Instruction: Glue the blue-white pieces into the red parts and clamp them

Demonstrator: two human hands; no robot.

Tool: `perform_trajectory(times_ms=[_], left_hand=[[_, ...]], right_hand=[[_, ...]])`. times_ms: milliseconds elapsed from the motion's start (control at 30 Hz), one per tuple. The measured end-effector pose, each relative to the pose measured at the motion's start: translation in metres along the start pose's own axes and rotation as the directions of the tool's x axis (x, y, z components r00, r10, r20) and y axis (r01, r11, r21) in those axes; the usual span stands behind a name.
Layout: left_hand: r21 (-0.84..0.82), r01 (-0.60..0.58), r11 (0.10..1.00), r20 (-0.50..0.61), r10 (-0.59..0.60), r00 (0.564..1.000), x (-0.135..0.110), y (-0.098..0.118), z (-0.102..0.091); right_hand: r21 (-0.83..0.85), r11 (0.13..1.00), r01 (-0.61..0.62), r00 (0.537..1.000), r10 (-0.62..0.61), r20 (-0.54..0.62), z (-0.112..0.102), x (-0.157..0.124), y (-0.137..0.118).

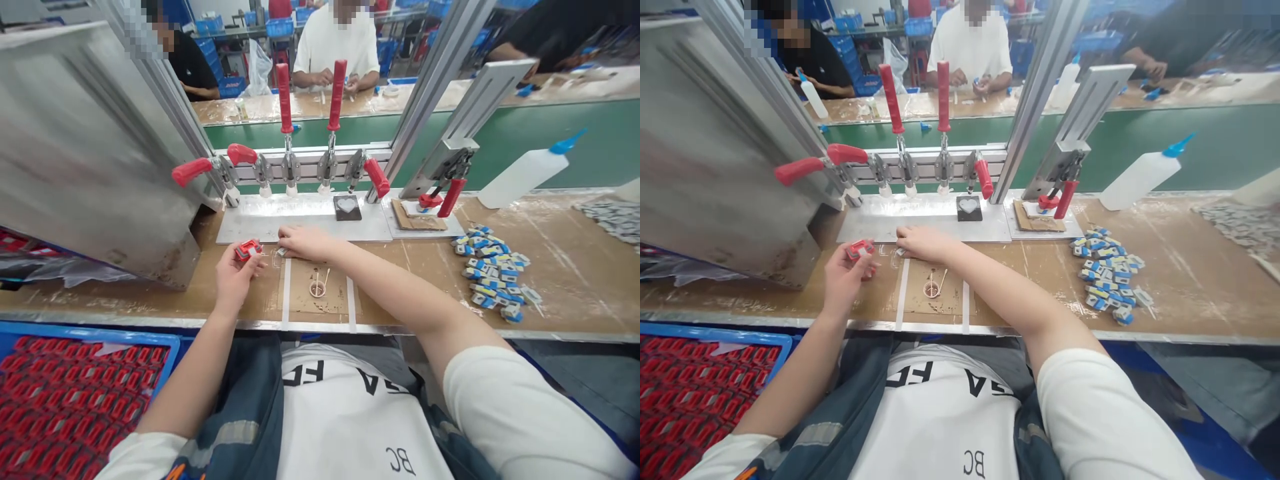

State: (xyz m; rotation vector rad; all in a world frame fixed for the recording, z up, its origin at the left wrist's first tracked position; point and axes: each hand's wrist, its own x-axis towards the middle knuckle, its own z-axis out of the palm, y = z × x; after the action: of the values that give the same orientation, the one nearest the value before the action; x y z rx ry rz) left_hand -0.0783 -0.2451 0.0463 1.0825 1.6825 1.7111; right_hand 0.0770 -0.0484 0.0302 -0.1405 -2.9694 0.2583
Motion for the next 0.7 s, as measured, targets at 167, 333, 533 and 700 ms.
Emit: perform_trajectory(times_ms=[167,333,533,700], left_hand=[[-0.074,-0.027,0.997,0.066,0.031,0.997,0.004,-0.007,0.009],[-0.024,-0.069,0.997,0.278,0.073,0.958,0.016,-0.006,0.032],[0.092,-0.198,0.976,0.452,0.137,0.882,0.049,-0.008,0.075],[0.188,-0.395,0.899,0.502,0.258,0.825,0.076,-0.008,0.095]], right_hand=[[0.235,0.962,-0.136,0.979,0.167,-0.119,-0.002,-0.029,-0.001],[0.776,0.618,-0.123,0.784,0.54,-0.306,-0.004,-0.083,-0.004],[0.955,0.293,0.055,0.719,0.651,-0.241,0.005,-0.102,0.0],[0.989,0.102,0.107,0.797,0.585,-0.147,0.007,-0.102,0.012]])
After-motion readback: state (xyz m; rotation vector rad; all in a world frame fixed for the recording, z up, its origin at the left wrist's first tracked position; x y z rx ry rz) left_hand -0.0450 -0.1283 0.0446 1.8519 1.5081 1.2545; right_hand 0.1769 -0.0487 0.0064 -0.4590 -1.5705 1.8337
